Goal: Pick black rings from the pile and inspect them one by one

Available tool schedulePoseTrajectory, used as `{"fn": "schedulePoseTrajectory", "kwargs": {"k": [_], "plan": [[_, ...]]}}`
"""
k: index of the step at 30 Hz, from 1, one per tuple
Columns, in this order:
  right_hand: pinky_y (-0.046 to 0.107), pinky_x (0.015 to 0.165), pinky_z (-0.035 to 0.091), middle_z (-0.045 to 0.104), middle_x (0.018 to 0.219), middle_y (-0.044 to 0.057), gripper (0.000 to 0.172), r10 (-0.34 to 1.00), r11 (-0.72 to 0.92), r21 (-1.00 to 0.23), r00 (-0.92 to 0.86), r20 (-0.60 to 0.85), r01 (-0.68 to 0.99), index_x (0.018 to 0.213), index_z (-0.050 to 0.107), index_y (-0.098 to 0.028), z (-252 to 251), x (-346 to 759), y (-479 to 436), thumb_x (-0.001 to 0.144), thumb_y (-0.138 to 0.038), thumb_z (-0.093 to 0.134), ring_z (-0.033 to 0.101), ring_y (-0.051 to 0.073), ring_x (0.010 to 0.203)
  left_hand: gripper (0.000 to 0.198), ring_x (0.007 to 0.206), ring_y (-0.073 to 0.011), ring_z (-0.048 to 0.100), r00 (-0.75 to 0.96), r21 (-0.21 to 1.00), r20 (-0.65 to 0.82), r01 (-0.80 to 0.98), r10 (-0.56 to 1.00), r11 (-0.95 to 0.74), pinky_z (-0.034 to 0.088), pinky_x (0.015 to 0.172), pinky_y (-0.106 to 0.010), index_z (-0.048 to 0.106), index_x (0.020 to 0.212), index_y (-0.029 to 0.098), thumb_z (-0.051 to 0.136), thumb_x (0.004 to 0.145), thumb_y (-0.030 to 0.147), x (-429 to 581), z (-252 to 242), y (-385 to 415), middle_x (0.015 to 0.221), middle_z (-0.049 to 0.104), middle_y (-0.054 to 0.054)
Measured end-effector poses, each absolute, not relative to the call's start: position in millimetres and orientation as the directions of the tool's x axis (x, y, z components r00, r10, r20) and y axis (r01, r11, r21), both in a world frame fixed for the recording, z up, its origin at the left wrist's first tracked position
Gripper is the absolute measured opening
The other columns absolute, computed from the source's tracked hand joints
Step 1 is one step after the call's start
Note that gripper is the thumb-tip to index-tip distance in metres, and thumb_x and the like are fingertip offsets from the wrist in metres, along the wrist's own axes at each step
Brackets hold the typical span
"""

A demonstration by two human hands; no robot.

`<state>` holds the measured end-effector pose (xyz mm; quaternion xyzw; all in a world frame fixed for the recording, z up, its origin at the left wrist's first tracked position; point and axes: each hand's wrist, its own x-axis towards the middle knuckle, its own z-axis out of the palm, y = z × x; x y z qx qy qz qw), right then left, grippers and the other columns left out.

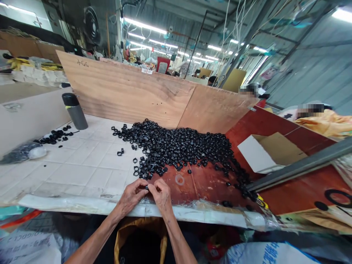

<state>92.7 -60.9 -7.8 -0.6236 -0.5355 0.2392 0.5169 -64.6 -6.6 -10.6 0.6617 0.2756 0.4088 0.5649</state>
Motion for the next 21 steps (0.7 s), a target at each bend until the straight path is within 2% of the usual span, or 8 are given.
{"fn": "schedulePoseTrajectory", "kwargs": {"k": [2,4,6,8,11,16,18,21], "plan": [[0.022,0.054,0.048,0.063,0.075,0.000,0.020,0.932,0.089,-0.959,0.316,0.176,0.270,0.085,0.064,-0.019,-4.9,94.2,-62.3,0.087,-0.038,0.068,0.055,0.013,0.058,0.013,0.093,-0.0182,0.067,0.521,0.973,0.228,-0.111,0.822,-0.200,0.054,0.083,-0.028,0.068,0.097,0.018,0.067,0.086,0.022,-63.9,-12.8,-6.8,0.103,0.070,-0.005],[0.025,0.061,0.054,0.068,0.086,0.003,0.022,0.946,0.102,-0.978,0.287,0.152,0.183,0.099,0.067,-0.019,-2.8,95.4,-64.3,0.085,-0.036,0.070,0.063,0.016,0.067,0.015,0.093,-0.0185,0.068,0.519,0.979,0.204,-0.122,0.830,-0.165,0.055,0.084,-0.029,0.068,0.100,0.017,0.067,0.086,0.023,-63.1,-14.6,-6.8,0.105,0.071,-0.006],[0.028,0.072,0.058,0.070,0.097,0.006,0.020,0.945,0.162,-0.971,0.256,0.204,0.176,0.099,0.071,-0.019,-2.2,96.3,-66.1,0.085,-0.033,0.070,0.068,0.019,0.084,0.018,0.092,-0.0183,0.069,0.507,0.984,0.174,-0.125,0.844,-0.127,0.055,0.084,-0.030,0.068,0.102,0.017,0.068,0.086,0.024,-62.6,-15.2,-6.7,0.103,0.071,-0.005],[0.029,0.077,0.059,0.069,0.102,0.008,0.017,0.939,0.202,-0.962,0.243,0.244,0.186,0.097,0.073,-0.019,-3.8,96.8,-67.4,0.086,-0.032,0.070,0.068,0.021,0.092,0.019,0.090,-0.0181,0.069,0.492,0.985,0.165,-0.125,0.855,-0.118,0.055,0.084,-0.030,0.068,0.102,0.017,0.069,0.085,0.025,-62.4,-14.8,-6.4,0.102,0.072,-0.005],[0.028,0.072,0.059,0.069,0.099,0.007,0.019,0.940,0.179,-0.966,0.256,0.224,0.187,0.099,0.072,-0.020,-8.7,96.3,-67.8,0.087,-0.034,0.068,0.069,0.019,0.081,0.018,0.089,-0.0181,0.069,0.484,0.983,0.177,-0.126,0.857,-0.132,0.056,0.083,-0.030,0.069,0.101,0.017,0.070,0.085,0.026,-62.4,-14.3,-6.4,0.104,0.071,-0.006],[0.026,0.061,0.060,0.068,0.092,0.004,0.032,0.931,0.125,-0.975,0.318,0.179,0.182,0.116,0.064,-0.021,-11.5,92.6,-68.0,0.088,-0.037,0.066,0.067,0.014,0.062,0.017,0.090,-0.0183,0.070,0.475,0.978,0.207,-0.118,0.855,-0.172,0.057,0.082,-0.029,0.069,0.100,0.017,0.070,0.086,0.026,-62.2,-15.4,-6.7,0.106,0.071,-0.007],[0.024,0.057,0.057,0.068,0.088,0.003,0.029,0.934,0.118,-0.968,0.308,0.183,0.219,0.112,0.064,-0.020,-9.1,91.4,-68.5,0.089,-0.038,0.064,0.065,0.013,0.058,0.016,0.092,-0.0183,0.070,0.474,0.975,0.223,-0.116,0.852,-0.191,0.057,0.083,-0.029,0.069,0.100,0.018,0.070,0.086,0.026,-62.0,-16.1,-6.7,0.105,0.071,-0.007],[0.023,0.054,0.052,0.065,0.066,-0.001,0.021,0.942,0.097,-0.957,0.285,0.176,0.273,0.099,0.065,-0.019,-5.5,90.8,-69.0,0.090,-0.039,0.062,0.061,0.013,0.052,0.014,0.093,-0.0186,0.070,0.475,0.966,0.257,-0.098,0.841,-0.240,0.056,0.085,-0.030,0.070,0.100,0.018,0.068,0.088,0.025,-62.0,-17.3,-6.8,0.104,0.072,-0.007]]}}
